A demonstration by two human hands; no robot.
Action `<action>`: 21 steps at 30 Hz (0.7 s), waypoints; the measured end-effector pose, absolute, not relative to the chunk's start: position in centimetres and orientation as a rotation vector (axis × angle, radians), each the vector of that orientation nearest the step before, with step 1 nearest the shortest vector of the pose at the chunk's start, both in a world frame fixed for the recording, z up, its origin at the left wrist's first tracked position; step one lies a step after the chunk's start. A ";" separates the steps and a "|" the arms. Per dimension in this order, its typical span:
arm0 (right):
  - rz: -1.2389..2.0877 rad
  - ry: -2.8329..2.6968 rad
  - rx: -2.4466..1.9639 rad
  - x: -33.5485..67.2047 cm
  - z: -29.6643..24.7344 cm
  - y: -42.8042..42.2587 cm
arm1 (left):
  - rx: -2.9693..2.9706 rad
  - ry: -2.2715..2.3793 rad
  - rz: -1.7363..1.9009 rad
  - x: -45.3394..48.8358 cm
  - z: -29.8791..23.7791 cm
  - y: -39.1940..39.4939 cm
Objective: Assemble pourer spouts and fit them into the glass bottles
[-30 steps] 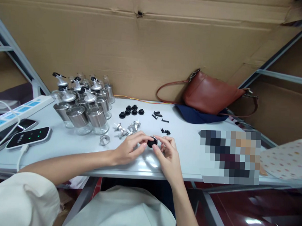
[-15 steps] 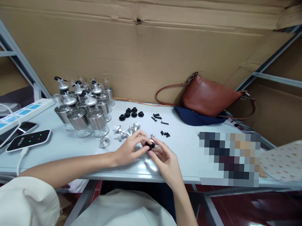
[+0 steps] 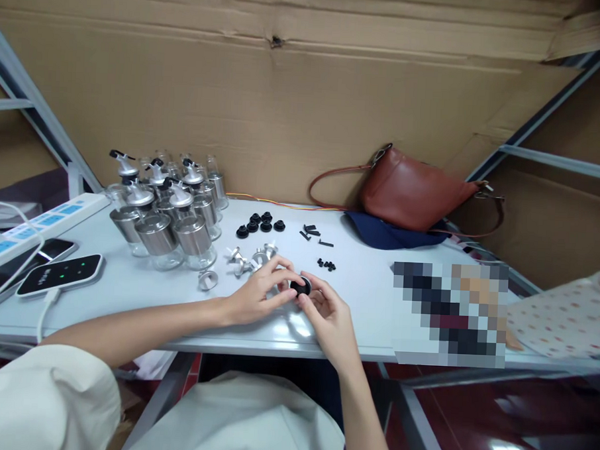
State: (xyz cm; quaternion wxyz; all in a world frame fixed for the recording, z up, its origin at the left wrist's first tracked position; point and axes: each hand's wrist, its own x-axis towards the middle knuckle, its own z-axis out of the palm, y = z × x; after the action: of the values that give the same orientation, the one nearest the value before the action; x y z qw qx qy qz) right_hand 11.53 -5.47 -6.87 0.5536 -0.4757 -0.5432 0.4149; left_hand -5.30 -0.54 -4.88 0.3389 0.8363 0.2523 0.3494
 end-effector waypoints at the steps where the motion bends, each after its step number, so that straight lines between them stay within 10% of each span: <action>1: 0.976 -1.296 -1.127 11.5 -6.9 -5.5 | 2.172 0.667 0.909 -5.3 -5.0 -0.5; 21: 1.144 -1.338 -0.976 11.3 -6.4 -6.0 | 1.830 0.411 0.770 -5.0 -5.3 -0.1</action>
State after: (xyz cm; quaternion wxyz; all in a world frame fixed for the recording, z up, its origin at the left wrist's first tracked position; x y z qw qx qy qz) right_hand 11.31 -5.96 -6.38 0.5349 -0.4096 -0.5618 0.4800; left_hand -5.04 -0.08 -5.33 0.5287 0.7660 0.1720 0.3225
